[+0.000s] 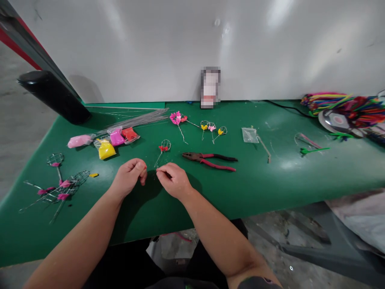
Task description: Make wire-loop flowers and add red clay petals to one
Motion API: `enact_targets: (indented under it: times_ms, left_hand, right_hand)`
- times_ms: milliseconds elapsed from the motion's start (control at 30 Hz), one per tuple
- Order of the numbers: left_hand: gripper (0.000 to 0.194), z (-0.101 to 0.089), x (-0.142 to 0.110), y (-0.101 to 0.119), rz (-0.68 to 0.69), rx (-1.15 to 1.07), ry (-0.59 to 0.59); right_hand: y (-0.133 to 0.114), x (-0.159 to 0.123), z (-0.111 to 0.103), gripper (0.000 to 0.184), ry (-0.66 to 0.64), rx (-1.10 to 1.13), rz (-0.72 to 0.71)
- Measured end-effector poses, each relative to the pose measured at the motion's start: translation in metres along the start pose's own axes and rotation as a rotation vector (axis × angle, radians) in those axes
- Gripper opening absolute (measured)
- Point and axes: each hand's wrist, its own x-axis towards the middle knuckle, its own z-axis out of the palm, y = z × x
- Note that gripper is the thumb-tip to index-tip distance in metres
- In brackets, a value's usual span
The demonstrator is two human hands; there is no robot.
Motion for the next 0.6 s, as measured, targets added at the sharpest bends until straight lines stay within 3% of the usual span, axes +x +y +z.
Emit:
enact_targets:
  times_ms: [100, 167, 333, 467, 600]
  left_hand:
    - [0.022, -0.002, 0.002, -0.002, 0.004, 0.021, 0.055]
    - [0.020, -0.004, 0.005, -0.004, 0.029, 0.149, 0.095]
    - [0.022, -0.010, 0.010, -0.014, 0.309, 0.755, 0.132]
    - [0.034, -0.015, 0.012, -0.020, 0.350, 1.133, 0.201]
    - [0.039, -0.017, 0.005, -0.020, 0.336, 1.342, 0.084]
  right_hand:
    - [0.001, 0.000, 0.000, 0.013, -0.001, -0.003, 0.012]
    - [0.001, 0.000, 0.000, 0.013, 0.001, -0.002, 0.013]
    - [0.004, 0.002, 0.000, 0.013, 0.013, -0.006, 0.044]
    - [0.005, 0.002, 0.000, 0.013, 0.012, -0.003, 0.095]
    - [0.005, 0.002, -0.001, 0.013, 0.006, 0.013, 0.108]
